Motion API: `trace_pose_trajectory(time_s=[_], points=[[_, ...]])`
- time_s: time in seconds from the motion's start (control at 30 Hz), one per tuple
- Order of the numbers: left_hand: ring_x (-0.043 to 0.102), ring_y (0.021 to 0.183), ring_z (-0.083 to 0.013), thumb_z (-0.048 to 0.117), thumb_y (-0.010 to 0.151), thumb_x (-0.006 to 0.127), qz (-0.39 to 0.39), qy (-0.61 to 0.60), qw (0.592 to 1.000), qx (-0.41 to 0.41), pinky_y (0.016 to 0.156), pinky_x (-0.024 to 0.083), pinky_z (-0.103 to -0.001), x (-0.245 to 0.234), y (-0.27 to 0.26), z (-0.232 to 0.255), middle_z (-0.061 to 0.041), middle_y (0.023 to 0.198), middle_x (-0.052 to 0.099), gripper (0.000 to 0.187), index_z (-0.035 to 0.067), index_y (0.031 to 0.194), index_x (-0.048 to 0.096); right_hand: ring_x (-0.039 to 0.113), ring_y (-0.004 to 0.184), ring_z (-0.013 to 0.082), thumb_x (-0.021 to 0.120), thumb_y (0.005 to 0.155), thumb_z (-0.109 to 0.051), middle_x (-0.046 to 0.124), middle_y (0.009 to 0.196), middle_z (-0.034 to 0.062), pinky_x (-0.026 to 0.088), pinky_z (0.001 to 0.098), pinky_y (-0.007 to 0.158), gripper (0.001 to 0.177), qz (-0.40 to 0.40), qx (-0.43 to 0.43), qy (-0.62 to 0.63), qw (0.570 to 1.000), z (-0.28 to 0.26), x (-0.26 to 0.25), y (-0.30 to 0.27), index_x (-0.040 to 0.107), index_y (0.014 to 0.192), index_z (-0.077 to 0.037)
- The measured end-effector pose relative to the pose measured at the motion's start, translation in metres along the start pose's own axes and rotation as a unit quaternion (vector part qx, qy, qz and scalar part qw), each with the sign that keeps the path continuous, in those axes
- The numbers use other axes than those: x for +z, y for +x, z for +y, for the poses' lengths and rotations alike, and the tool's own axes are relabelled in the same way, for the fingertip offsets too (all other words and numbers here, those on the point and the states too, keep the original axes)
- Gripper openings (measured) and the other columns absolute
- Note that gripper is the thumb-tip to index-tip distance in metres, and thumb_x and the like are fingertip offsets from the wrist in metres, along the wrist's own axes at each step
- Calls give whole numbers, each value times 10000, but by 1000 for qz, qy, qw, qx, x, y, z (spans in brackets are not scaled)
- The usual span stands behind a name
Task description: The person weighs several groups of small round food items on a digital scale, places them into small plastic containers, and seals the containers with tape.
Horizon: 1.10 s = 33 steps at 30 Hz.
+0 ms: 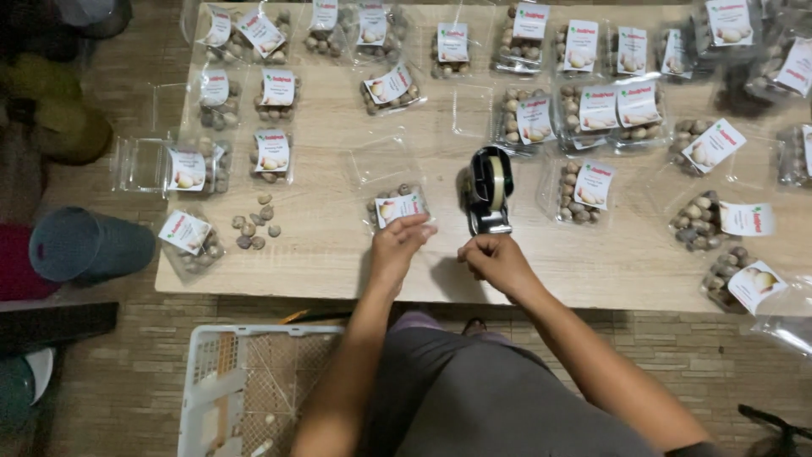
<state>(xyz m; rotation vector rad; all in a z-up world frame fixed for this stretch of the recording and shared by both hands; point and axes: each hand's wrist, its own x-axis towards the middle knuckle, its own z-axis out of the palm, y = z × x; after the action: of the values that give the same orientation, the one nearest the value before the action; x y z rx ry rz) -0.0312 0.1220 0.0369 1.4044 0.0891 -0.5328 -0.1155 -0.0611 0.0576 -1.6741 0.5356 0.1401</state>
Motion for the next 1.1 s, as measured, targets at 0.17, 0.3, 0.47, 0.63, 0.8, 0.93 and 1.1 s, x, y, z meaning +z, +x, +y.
trace_pose_trajectory(time_s=[0.17,0.3,0.47,0.63,0.8,0.93,1.1], points=[[643,954,-185,191,963,688,56,257,948,180,905,440,-349,-40,103,19,-81,1122,773,322,140,1280,715,553,477,153,678,860,-51,551,529,85,489,279,475,125,41,8,5,999,-42,10,17,756,791,19],[463,1446,-332,288,1088,463,21,563,804,191,1220,154,-632,-41,140,114,-136,1504,567,457,116,1509,510,535,486,160,676,883,-65,535,526,91,474,289,480,148,77,16,25,997,-36,17,37,746,787,24],[737,1056,-308,430,1050,413,-61,596,791,123,974,467,-525,-59,210,100,-94,1074,770,435,189,1309,666,513,492,153,679,901,-82,510,525,83,457,279,478,164,104,36,80,991,-33,24,42,730,775,8],[721,1039,-444,248,964,583,-196,540,808,128,904,555,-549,-55,156,72,-187,1002,780,293,194,1203,742,514,509,136,670,950,-113,509,557,61,465,260,486,194,124,60,158,978,-20,31,44,692,784,-16],[515,1369,-356,237,1049,549,-171,560,780,222,1137,385,-535,-51,95,46,-188,1453,555,384,122,1408,625,563,516,131,666,982,-149,526,581,56,499,246,507,215,139,41,191,971,-15,34,46,697,813,-20],[407,1457,-384,330,1017,627,-107,585,744,304,1182,275,-632,-51,87,8,-198,1512,493,487,104,1445,572,567,509,142,654,997,-140,530,580,66,505,255,506,222,140,39,189,971,-5,36,51,703,826,-6],[500,1362,-316,237,962,677,-64,581,701,408,1131,398,-528,-53,103,-35,-120,1400,563,413,117,1353,625,582,499,117,655,998,-184,533,579,27,488,215,505,222,126,58,202,969,6,45,60,703,834,-43]])
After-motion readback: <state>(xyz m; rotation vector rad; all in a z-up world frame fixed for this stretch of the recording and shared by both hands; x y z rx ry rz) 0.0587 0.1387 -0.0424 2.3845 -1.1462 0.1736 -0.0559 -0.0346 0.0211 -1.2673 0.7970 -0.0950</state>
